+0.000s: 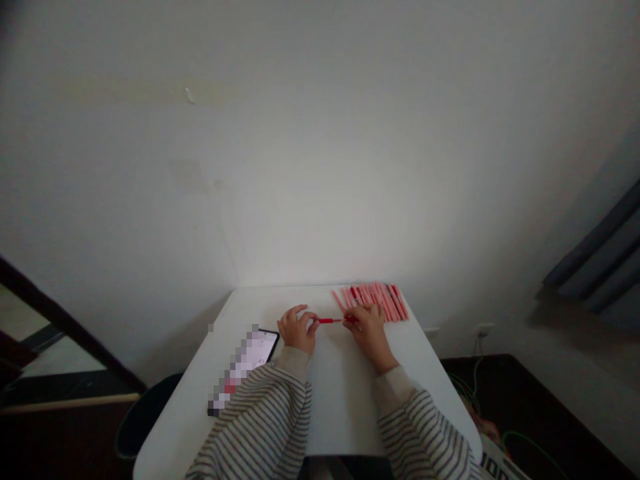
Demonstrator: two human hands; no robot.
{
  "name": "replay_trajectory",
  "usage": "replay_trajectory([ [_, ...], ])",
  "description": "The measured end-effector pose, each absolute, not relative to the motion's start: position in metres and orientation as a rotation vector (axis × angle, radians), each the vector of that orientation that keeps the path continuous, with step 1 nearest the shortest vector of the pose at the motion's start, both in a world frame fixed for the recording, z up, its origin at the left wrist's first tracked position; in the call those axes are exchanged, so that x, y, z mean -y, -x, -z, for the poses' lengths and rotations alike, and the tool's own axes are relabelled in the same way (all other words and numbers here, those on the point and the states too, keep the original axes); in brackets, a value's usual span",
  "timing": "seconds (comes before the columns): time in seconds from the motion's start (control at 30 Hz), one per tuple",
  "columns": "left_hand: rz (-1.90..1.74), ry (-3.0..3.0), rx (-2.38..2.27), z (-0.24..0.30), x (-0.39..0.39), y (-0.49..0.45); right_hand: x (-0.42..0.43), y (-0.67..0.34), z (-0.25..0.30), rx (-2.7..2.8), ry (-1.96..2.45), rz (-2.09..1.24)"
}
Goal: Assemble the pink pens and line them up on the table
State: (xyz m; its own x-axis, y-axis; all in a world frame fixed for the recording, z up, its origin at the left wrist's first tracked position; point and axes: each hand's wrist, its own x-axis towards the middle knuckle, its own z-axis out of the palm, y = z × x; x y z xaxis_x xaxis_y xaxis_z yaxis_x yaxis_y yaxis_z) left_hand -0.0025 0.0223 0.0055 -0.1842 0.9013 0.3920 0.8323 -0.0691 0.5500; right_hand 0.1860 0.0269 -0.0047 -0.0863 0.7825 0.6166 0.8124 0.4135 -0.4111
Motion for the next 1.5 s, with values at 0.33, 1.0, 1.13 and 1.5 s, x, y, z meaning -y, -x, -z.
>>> replay_trajectory([
  [0.33,-1.173,-1.939,-2.075,-0.003,-0.017,-0.002,-0.031,-0.188,0.007,1.85,1.453,0.146],
  [1.0,-1.397,-1.919,-2.072,0.012,-0.029,0.002,-0.027,-0.187,0.001,1.854,1.469,0.165],
  [1.13,-1.428,-1.889,-2.086,0.016,-0.032,0.004,-0.027,-0.187,0.002,1.836,1.418,0.136],
  [1.5,-1.49,-2.06,-1.959,0.024,-0.042,0.017,-0.03,-0.189,0.004,1.86,1.452,0.133],
])
